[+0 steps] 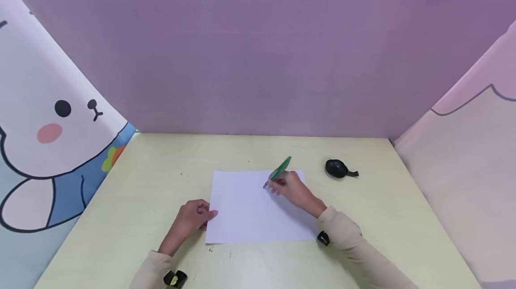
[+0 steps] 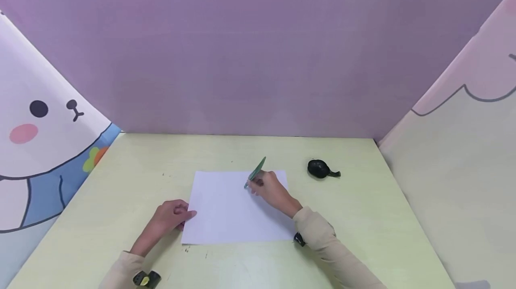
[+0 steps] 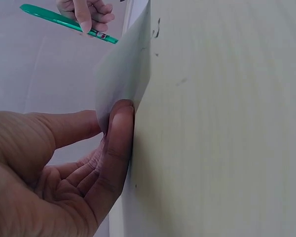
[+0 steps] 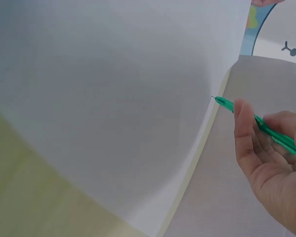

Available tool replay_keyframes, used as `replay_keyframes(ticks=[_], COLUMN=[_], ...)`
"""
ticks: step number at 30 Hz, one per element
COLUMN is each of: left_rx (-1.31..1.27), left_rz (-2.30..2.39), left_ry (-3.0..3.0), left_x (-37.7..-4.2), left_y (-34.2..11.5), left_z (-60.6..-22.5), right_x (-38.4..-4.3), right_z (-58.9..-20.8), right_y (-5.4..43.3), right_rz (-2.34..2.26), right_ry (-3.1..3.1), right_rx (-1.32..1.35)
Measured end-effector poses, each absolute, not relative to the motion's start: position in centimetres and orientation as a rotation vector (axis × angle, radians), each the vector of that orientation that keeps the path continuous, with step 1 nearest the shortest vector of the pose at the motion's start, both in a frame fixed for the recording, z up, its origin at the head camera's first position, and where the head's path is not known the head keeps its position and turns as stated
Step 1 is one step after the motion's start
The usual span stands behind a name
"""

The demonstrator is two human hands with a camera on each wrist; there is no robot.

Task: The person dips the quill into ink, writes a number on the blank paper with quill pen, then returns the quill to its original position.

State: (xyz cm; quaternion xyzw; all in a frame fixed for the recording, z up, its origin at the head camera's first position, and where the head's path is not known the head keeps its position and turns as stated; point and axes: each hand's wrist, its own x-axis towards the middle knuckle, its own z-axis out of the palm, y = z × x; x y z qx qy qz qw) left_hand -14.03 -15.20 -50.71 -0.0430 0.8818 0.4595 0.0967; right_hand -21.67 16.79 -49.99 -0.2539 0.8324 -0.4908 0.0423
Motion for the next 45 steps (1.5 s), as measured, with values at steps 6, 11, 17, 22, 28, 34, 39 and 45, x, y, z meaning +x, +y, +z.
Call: replay_keyframes(ticks=[6, 11, 17, 22, 28, 34, 39, 45], left_rx=[-0.132, -0.160, -0.157, -0.172, -0.171, -0.171, -0.171, -0.173], left_rz=[1.359, 1.339, 1.342, 1.338, 1.342, 1.352, 1.350, 1.343], left_ry=[2.619, 2.614, 2.611, 2.606, 2.607, 2.604, 2.609, 2.606], left_x=[-14.1, -14.0, -14.0, -14.0, -14.1, -14.1, -14.1, -14.2], left_y=[-15.2, -15.2, -15.1, -15.2, -15.2, -15.1, -15.0, -15.1], left_z=[-50.6, -50.6, -50.6, -50.7, -50.7, -50.7, -50.7, -50.8], right_x=[-21.7, -21.6, -21.5, -21.4, -21.2, -21.0, -20.6, -20.4], right_z=[-49.9, -49.8, -49.9, -49.9, -49.9, -49.9, -49.7, -49.5], right_y=[16.6, 16.6, 16.7, 16.6, 16.5, 16.6, 16.6, 16.6], right_rz=[-1.478, -1.444, -1.436, -1.441, -1.418, -1.374, -1.372, -1.362], right_ry=[2.533, 2.520, 2.527, 2.524, 2.521, 2.523, 2.497, 2.488], right_rx=[-0.790, -0.783, -0.806, -0.806, -0.797, -0.809, -0.793, -0.795])
